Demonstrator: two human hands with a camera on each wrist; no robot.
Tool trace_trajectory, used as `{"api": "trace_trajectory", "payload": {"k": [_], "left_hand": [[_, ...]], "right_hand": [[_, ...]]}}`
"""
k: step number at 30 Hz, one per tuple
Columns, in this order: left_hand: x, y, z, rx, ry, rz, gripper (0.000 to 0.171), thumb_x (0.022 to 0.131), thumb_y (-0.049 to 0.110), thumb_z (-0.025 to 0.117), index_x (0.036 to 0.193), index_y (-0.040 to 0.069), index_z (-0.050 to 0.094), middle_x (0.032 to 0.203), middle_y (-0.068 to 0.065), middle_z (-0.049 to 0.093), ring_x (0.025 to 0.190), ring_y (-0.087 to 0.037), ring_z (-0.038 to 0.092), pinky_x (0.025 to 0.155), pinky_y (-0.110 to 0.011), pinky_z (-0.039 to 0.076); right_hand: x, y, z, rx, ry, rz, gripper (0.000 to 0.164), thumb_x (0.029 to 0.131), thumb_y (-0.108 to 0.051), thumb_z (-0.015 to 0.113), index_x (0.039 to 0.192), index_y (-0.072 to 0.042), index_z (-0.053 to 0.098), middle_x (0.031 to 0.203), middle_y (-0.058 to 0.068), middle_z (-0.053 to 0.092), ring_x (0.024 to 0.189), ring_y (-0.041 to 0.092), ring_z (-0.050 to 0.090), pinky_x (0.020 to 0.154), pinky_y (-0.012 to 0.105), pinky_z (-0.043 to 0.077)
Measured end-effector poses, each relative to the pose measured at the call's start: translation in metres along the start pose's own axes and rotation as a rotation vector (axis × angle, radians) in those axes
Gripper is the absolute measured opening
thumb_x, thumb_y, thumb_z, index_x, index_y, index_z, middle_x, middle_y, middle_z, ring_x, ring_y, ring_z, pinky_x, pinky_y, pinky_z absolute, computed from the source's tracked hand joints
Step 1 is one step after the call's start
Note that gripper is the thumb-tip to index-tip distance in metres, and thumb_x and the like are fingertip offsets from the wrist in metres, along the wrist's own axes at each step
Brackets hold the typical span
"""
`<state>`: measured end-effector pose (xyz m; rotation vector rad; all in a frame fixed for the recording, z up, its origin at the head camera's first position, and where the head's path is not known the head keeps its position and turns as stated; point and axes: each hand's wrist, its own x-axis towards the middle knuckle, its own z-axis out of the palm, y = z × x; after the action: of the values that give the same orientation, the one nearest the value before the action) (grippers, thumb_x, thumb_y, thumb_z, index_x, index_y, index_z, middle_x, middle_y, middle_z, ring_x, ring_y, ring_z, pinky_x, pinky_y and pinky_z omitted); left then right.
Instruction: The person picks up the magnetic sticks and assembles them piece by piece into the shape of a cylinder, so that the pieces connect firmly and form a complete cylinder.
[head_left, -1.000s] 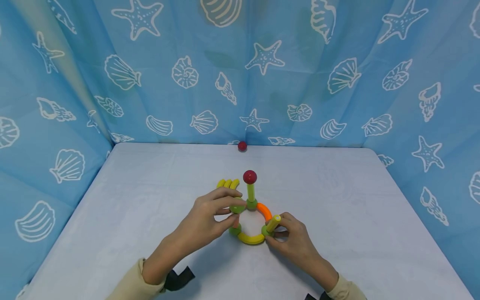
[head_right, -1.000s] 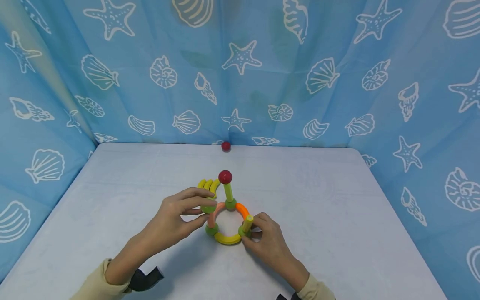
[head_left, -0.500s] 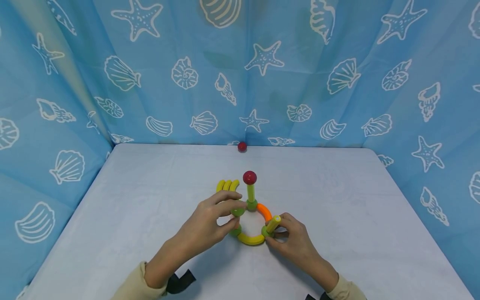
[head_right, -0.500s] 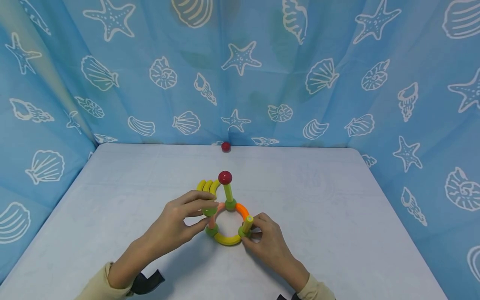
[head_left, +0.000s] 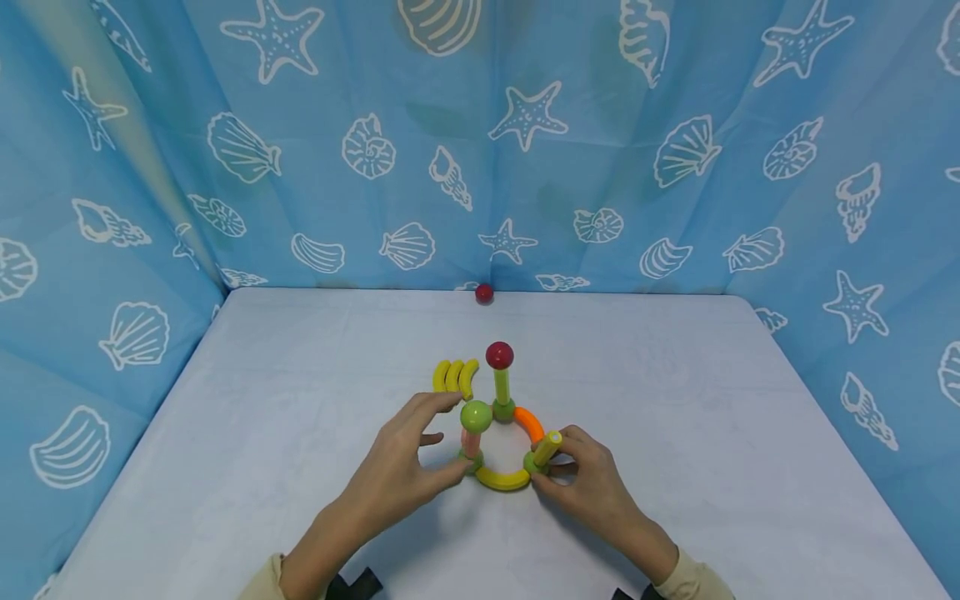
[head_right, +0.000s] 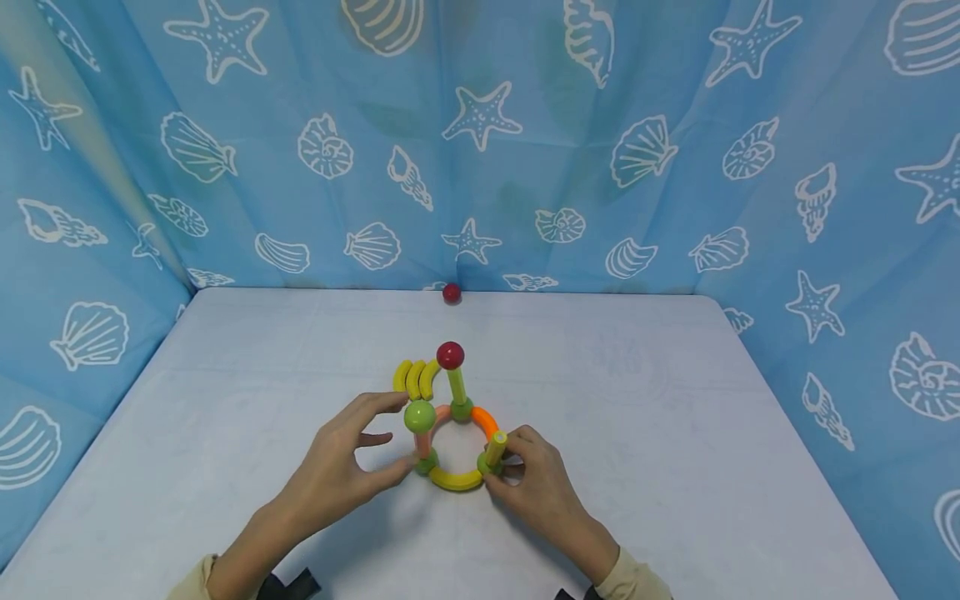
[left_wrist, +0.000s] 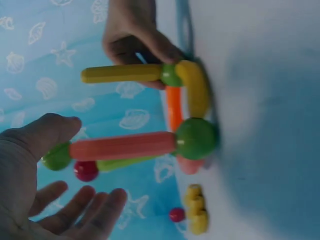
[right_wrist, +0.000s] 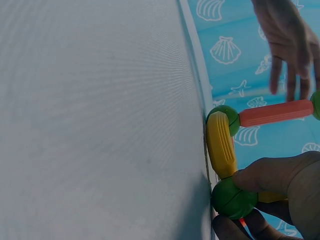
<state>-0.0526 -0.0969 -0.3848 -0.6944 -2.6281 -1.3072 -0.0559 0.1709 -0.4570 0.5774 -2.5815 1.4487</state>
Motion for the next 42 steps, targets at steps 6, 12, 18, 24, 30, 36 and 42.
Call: {"api": "trace_trajectory", "payload": {"k": [6,12,18,24,30,36,42], "left_hand": [[-0.010,-0.017,0.012,0.032,-0.061,-0.143,0.062,0.077,0.016,0.087,0.131,0.008,0.058,0.117,-0.003,0.061,0.103,-0.017,0.061,0.073,-0.020,0.056],[-0.009,-0.029,0.032,0.058,-0.107,-0.170,0.042,0.079,0.015,0.084,0.116,0.012,0.065,0.100,0.001,0.062,0.090,-0.017,0.061,0.068,-0.019,0.054],[-0.003,-0.033,0.045,0.084,-0.092,-0.201,0.033,0.077,0.013,0.085,0.105,0.014,0.067,0.094,0.006,0.060,0.085,-0.013,0.061,0.072,-0.024,0.055],[0.002,-0.035,0.047,0.089,-0.106,-0.218,0.028,0.078,0.013,0.084,0.101,0.014,0.068,0.092,0.007,0.060,0.084,-0.012,0.062,0.074,-0.025,0.054],[0.006,-0.038,0.048,0.084,-0.088,-0.200,0.026,0.080,0.014,0.082,0.102,0.013,0.069,0.093,0.006,0.061,0.084,-0.012,0.063,0.073,-0.024,0.054],[0.011,-0.043,0.052,0.086,-0.051,-0.156,0.025,0.079,0.008,0.081,0.101,0.011,0.068,0.094,0.002,0.063,0.082,-0.014,0.064,0.070,-0.024,0.054],[0.018,-0.044,0.055,0.090,-0.025,-0.133,0.022,0.080,0.004,0.077,0.100,0.009,0.068,0.094,-0.001,0.065,0.081,-0.015,0.064,0.070,-0.025,0.054]], "right_hand": [[0.000,-0.001,-0.001,-0.009,-0.001,0.000,0.035,0.069,0.009,0.085,0.093,-0.011,0.070,0.091,-0.006,0.056,0.084,0.013,0.065,0.069,0.026,0.059],[-0.001,-0.003,-0.002,-0.005,-0.008,0.015,0.035,0.070,0.009,0.085,0.093,-0.012,0.069,0.090,-0.005,0.056,0.084,0.014,0.066,0.068,0.026,0.059],[-0.004,-0.002,-0.003,-0.026,-0.021,0.022,0.035,0.070,0.008,0.085,0.094,-0.013,0.069,0.090,-0.005,0.056,0.084,0.013,0.065,0.069,0.025,0.059],[-0.008,-0.003,-0.004,-0.048,-0.033,-0.002,0.037,0.070,0.007,0.086,0.094,-0.014,0.068,0.089,-0.006,0.055,0.083,0.012,0.064,0.069,0.024,0.059],[-0.012,-0.007,-0.004,-0.073,-0.039,0.033,0.038,0.069,0.006,0.086,0.092,-0.018,0.068,0.089,-0.007,0.056,0.082,0.011,0.064,0.069,0.024,0.059],[-0.018,-0.014,-0.005,-0.078,-0.070,0.058,0.038,0.069,0.005,0.086,0.094,-0.016,0.067,0.089,-0.006,0.057,0.080,0.014,0.064,0.068,0.024,0.059],[-0.023,-0.022,-0.006,-0.035,-0.143,0.074,0.038,0.072,0.004,0.085,0.102,-0.013,0.068,0.092,-0.002,0.059,0.082,0.017,0.064,0.070,0.026,0.059]]}}
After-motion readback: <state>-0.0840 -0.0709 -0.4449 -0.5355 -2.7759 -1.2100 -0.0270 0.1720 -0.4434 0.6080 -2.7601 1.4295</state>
